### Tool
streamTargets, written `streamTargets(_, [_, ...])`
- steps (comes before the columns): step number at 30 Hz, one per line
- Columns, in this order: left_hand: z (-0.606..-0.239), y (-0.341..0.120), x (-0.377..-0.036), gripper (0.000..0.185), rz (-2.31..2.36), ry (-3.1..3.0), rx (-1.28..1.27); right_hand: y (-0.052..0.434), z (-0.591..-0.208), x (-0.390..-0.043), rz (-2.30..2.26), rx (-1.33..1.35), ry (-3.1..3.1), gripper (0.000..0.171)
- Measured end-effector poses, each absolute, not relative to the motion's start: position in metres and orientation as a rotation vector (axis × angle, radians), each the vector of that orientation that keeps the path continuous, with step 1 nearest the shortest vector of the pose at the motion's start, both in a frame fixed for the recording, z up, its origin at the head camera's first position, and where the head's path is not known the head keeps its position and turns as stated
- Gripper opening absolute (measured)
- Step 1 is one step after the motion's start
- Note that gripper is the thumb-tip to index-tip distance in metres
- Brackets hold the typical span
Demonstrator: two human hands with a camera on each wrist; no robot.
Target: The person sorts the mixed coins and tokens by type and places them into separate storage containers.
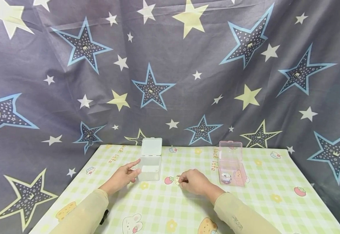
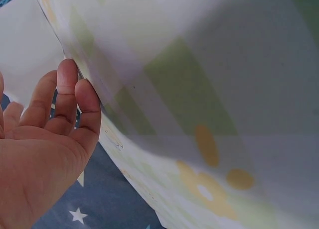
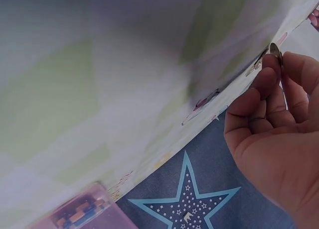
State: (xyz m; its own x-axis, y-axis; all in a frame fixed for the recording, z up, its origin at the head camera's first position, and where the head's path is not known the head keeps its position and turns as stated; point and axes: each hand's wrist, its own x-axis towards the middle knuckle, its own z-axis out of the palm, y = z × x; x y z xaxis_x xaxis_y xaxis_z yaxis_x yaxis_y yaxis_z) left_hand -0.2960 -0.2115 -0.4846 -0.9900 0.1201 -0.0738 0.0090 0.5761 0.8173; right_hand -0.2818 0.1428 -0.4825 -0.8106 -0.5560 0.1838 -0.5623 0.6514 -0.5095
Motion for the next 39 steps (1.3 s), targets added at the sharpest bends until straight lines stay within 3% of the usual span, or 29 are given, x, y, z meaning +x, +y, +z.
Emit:
streamTargets(18, [-0.485,-0.212,-0.295,0.062,1.391,2.693,0.117,0.125,-0.474,-0.296,1.187,0.771,-2.867,0.013])
streamTargets(39, [-0.482,-0.212,-0.294,0.062,1.364,2.702,0.129,0.071,-0.459,-0.315,1.650,0.407,-2.697,0.012])
